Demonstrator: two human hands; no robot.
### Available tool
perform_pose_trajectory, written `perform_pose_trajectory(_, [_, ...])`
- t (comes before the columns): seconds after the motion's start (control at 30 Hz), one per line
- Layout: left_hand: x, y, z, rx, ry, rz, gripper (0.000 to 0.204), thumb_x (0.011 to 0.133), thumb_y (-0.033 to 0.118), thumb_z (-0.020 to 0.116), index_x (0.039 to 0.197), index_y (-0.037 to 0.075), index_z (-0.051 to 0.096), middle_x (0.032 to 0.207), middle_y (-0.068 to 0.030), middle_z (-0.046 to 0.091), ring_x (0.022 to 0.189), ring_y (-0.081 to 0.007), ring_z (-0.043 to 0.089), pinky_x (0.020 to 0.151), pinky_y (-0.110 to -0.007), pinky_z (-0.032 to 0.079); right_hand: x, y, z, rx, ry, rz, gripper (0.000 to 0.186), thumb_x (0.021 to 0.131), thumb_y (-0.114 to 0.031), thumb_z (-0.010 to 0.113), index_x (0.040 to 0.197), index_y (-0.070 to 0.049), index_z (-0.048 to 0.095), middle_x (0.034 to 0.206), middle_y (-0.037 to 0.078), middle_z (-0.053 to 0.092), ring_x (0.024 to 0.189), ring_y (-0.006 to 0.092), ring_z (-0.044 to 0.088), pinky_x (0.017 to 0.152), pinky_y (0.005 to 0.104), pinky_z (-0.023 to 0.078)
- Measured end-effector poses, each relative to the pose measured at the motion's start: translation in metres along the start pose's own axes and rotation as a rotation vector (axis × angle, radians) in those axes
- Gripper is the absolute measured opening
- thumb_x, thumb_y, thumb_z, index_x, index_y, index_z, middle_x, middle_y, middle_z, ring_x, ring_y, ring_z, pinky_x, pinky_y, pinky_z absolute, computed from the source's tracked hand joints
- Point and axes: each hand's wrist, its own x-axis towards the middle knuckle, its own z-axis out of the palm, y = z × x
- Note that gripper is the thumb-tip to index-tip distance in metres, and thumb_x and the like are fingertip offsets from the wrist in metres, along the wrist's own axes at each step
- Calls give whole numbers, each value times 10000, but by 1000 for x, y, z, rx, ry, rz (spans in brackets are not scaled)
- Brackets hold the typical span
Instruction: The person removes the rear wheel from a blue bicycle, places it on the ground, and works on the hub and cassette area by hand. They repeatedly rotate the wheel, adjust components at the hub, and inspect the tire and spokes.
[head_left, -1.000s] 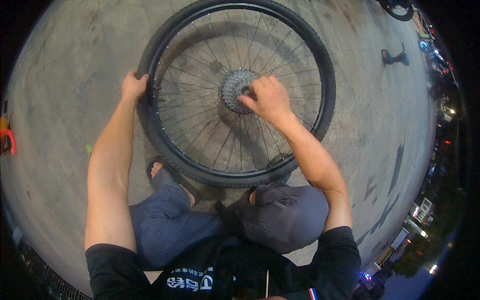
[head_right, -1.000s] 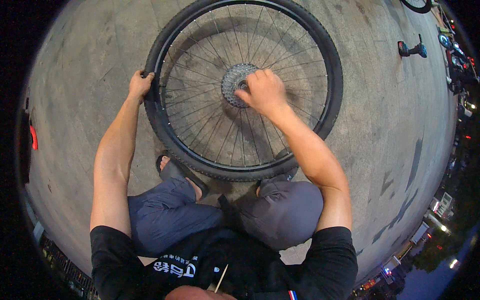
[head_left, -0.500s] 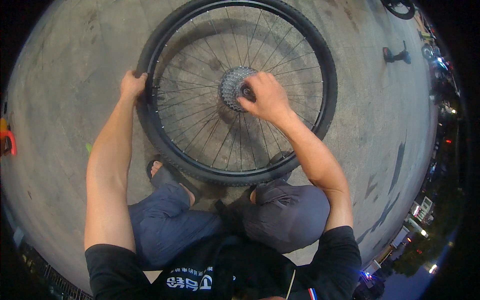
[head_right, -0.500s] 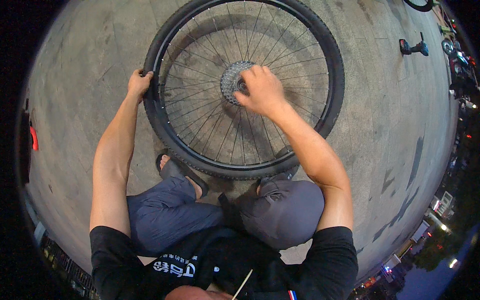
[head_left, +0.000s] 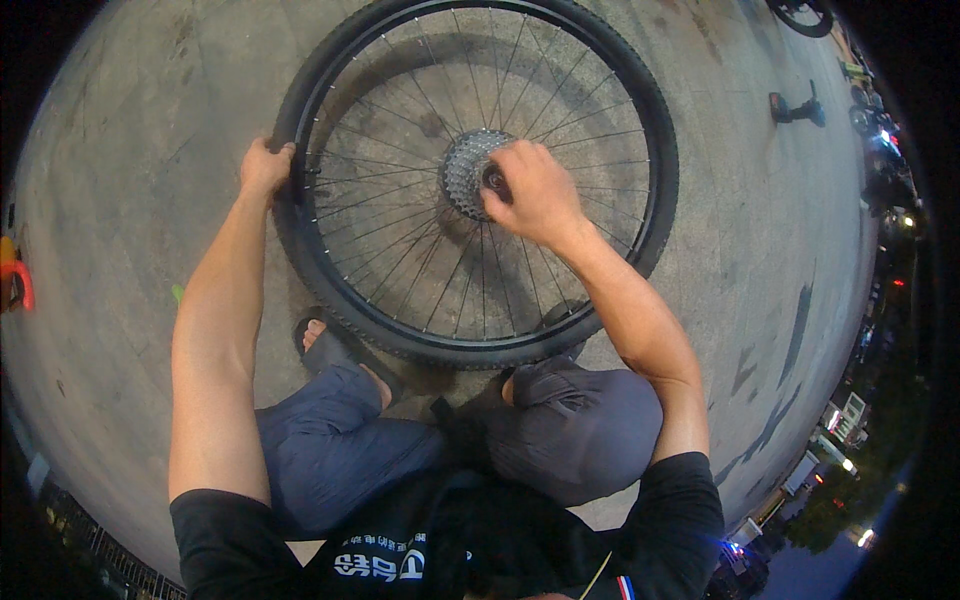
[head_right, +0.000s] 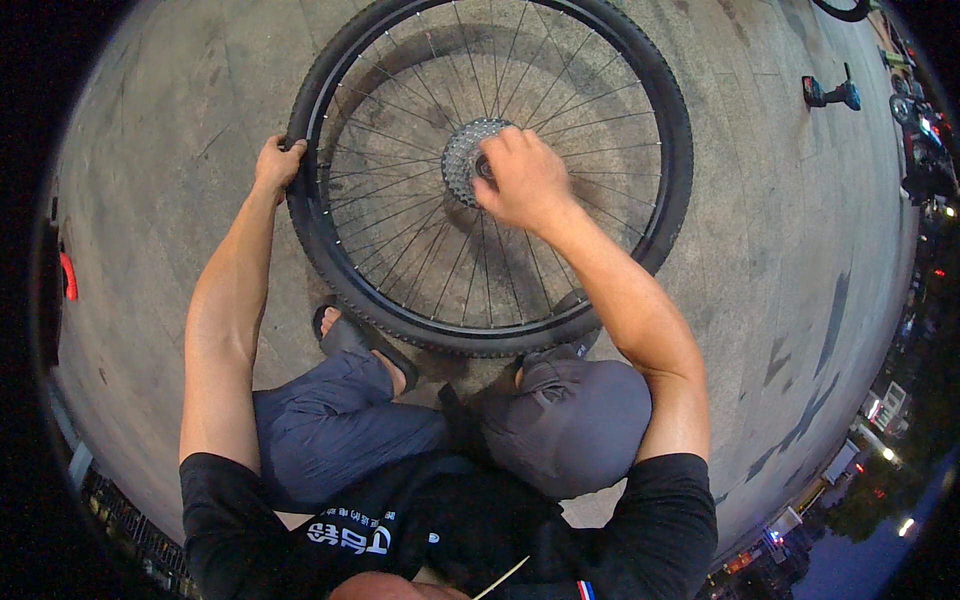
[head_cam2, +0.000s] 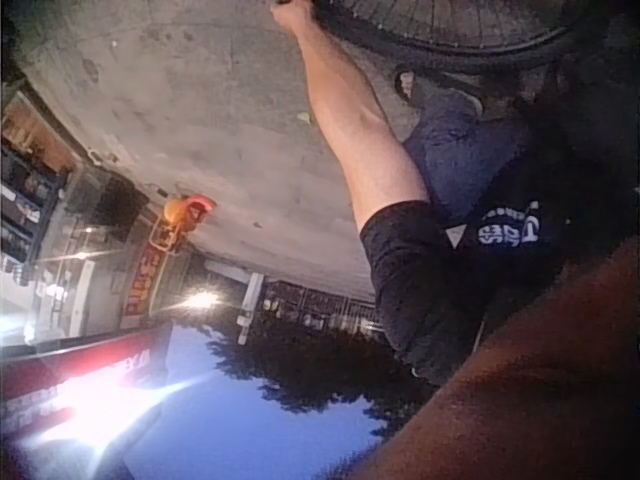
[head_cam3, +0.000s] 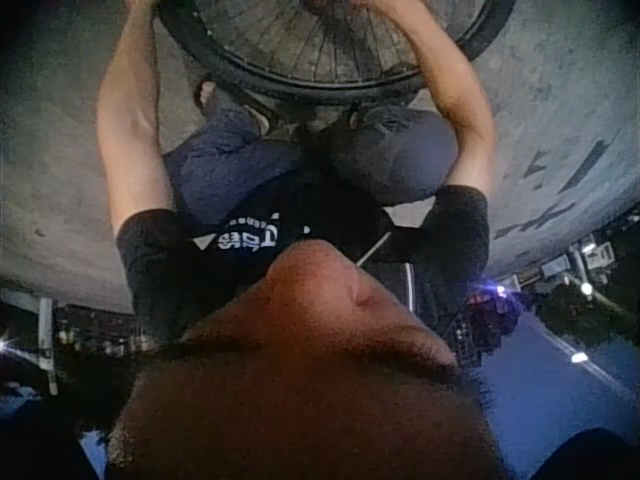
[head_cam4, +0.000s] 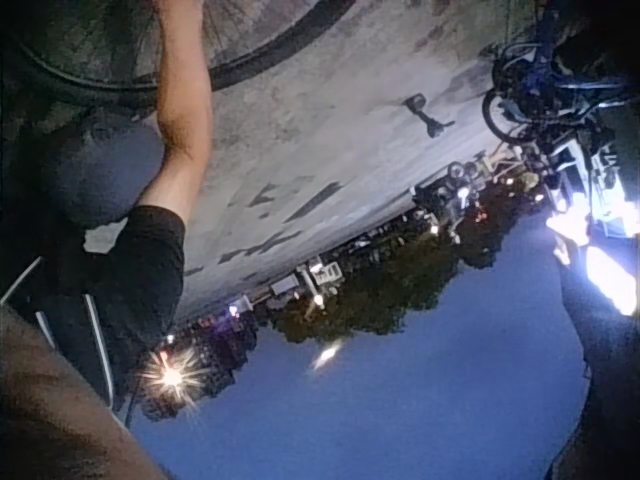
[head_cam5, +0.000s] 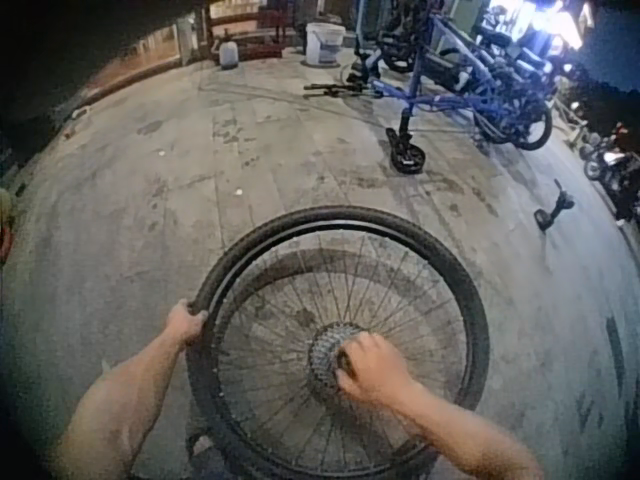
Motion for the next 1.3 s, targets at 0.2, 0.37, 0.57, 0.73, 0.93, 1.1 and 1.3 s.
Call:
perform_pose_trajectory(0.2, [6, -7, 2, 13, 16, 35, 606, 863, 334, 719, 1351, 25, 536, 1209, -185, 657, 1107, -303, 639, 946, -397, 485, 2, 10, 3, -11, -40, -246, 203, 776, -168, 706, 917, -61, 606, 980, 119, 589, 847, 339, 604, 696, 462, 494])
perform_pose_trajectory(0.37, [9, -8, 4, 26, 20, 19, 590, 861, 324, 723, 1334, 19, 549, 1192, -181, 664, 1094, -298, 643, 934, -396, 491, -6, 1, 2, -88, -129, 55, 175, 789, -162, 689, 912, -78, 596, 1024, 113, 597, 849, 334, 624, 694, 466, 508])
perform_pose_trajectory(0.57, [5, -3, 2, 10, 21, 32, 582, 862, 321, 721, 1329, 19, 551, 1216, -182, 657, 1098, -295, 643, 932, -396, 493, -2, -4, -2, -145, -187, 156, 216, 788, -177, 691, 949, -86, 580, 964, 108, 601, 883, 324, 631, 692, 452, 525])
perform_pose_trajectory(0.73, [2, -1, 3, 18, 24, 39, 597, 852, 351, 716, 1323, 19, 558, 1230, -197, 649, 1137, -329, 626, 964, -414, 485, -7, 0, 1, -156, -118, 32, 231, 780, -196, 701, 955, -89, 594, 942, 103, 592, 894, 320, 629, 690, 445, 534])
perform_pose_trajectory(0.93, [8, -7, 4, 30, 21, 58, 578, 861, 337, 717, 1318, 21, 558, 1177, -179, 667, 1071, -303, 651, 922, -397, 498, -5, 3, 3, -111, -69, -71, 232, 766, -172, 707, 955, -90, 599, 960, 102, 593, 896, 325, 617, 697, 450, 519])
perform_pose_trajectory(1.1, [5, -6, 3, 22, 37, 46, 576, 858, 328, 720, 1317, 21, 561, 1179, -180, 669, 1068, -298, 653, 921, -395, 499, -1, 2, 0, -172, -221, 143, 226, 766, -184, 721, 944, -90, 616, 963, 105, 602, 910, 327, 604, 734, 452, 516])
perform_pose_trajectory(1.3, [9, -10, 5, 32, 28, 32, 574, 857, 317, 724, 1329, 36, 558, 1204, -184, 660, 1081, -297, 650, 922, -398, 500, 1, -4, -4, -149, -99, 99, 242, 788, -243, 748, 907, -82, 613, 866, 106, 606, 880, 323, 607, 733, 454, 512])
